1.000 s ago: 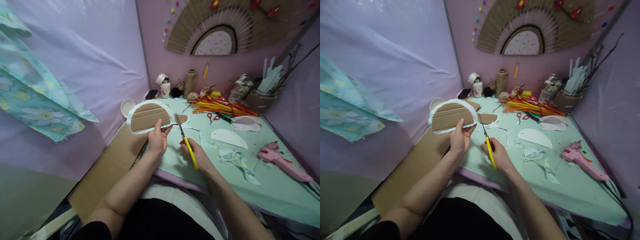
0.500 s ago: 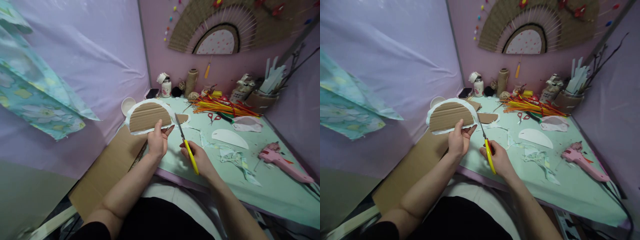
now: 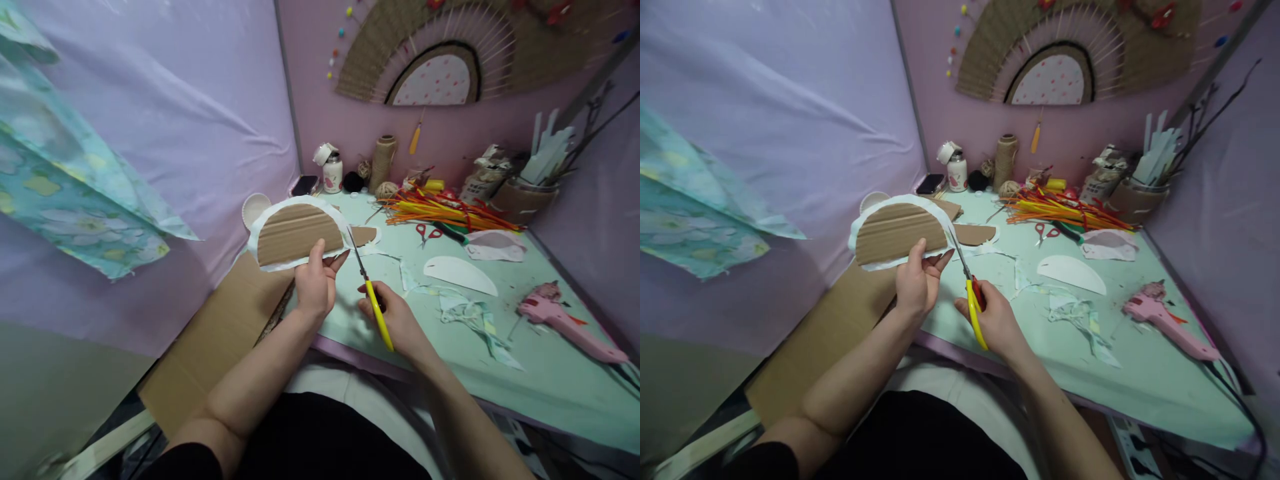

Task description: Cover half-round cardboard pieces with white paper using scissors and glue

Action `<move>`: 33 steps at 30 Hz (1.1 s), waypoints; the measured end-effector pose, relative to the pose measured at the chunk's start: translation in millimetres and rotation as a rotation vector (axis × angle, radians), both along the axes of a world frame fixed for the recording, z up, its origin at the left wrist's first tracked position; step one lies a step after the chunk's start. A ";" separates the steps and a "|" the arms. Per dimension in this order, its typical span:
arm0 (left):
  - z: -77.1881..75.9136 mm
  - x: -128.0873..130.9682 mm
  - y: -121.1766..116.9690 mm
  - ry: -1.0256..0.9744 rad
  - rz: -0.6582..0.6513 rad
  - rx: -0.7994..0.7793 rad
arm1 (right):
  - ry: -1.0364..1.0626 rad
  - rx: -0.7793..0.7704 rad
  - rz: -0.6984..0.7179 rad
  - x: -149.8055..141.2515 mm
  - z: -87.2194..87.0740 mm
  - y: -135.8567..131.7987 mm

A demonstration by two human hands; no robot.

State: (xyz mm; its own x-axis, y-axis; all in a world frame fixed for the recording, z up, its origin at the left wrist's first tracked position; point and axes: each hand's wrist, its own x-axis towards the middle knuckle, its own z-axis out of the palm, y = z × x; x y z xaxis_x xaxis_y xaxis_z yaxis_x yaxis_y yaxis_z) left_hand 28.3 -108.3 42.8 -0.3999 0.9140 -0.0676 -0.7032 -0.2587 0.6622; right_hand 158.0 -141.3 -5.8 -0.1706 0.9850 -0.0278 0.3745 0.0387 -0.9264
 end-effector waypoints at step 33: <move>0.6 0.6 -4.5 0.014 -0.042 0.007 | 0.134 -0.058 -0.040 4.4 -9.6 -11.0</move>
State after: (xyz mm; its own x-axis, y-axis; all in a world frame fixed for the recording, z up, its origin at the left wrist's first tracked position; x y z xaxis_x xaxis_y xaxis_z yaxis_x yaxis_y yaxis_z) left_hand 29.0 -112.8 43.4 -0.3617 0.9306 -0.0561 -0.7043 -0.2333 0.6705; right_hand 162.3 -152.3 -15.5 -0.1371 0.9885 -0.0642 0.2472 -0.0286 -0.9685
